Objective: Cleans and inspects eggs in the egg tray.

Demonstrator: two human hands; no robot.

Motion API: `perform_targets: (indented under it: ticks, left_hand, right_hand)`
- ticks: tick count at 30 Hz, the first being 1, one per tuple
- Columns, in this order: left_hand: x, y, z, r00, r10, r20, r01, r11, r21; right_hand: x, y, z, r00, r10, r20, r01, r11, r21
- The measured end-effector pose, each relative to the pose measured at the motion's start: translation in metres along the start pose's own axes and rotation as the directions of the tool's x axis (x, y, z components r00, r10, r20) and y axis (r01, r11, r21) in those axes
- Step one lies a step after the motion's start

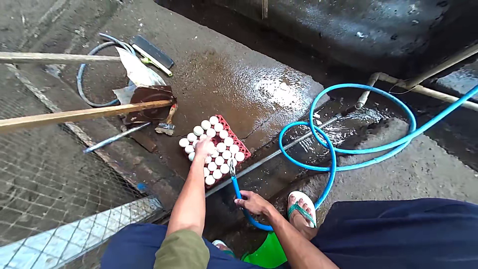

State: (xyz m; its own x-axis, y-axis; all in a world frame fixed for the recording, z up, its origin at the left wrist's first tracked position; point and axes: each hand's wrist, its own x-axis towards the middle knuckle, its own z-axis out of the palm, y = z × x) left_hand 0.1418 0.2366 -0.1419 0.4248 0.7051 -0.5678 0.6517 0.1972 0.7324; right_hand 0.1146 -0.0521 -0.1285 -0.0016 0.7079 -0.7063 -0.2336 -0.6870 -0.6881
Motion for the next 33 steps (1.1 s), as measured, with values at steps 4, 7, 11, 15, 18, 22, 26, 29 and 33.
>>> perform_targets:
  ticks: [4,7,11,15,18,22,26,29,33]
  left_hand:
    - [-0.004,0.005,0.003,0.973,0.144,0.181,-0.227,0.749,0.622]
    - [-0.001,-0.007,0.014,0.958,0.128,0.256,-0.284,0.538,0.794]
    - [-0.001,-0.011,0.014,0.966,0.182,0.182,-0.256,0.605,0.754]
    - [-0.001,-0.009,0.008,0.965,0.245,0.097,-0.238,0.652,0.720]
    - [-0.005,-0.005,0.012,0.956,0.263,0.129,-0.262,0.569,0.780]
    - [-0.004,-0.004,0.019,0.957,0.236,0.169,-0.272,0.523,0.808]
    - [-0.004,0.002,0.025,0.976,0.163,0.145,-0.206,0.477,0.854]
    - [0.004,0.013,0.027,0.984,0.061,0.165,-0.175,0.461,0.870]
    - [0.013,0.023,0.025,0.981,-0.028,0.192,-0.154,0.490,0.858]
  right_hand:
    - [0.002,0.002,0.000,1.000,0.008,0.001,-0.008,1.000,0.012]
    - [0.004,0.003,0.000,1.000,0.014,0.006,-0.014,1.000,0.011]
    - [0.002,0.001,0.000,1.000,0.010,0.009,-0.010,1.000,0.007]
    - [0.002,0.002,-0.001,1.000,0.018,0.009,-0.019,1.000,0.015]
    - [0.002,0.001,-0.001,1.000,0.014,0.010,-0.015,1.000,0.009]
    - [0.003,0.002,0.000,1.000,0.005,0.007,-0.005,1.000,0.010]
    - [0.002,0.001,0.000,1.000,0.011,0.009,-0.011,1.000,0.009]
    - [0.003,0.003,-0.001,1.000,0.001,0.004,-0.001,1.000,0.011]
    - [0.000,0.001,-0.001,1.000,0.001,0.000,-0.001,1.000,0.017]
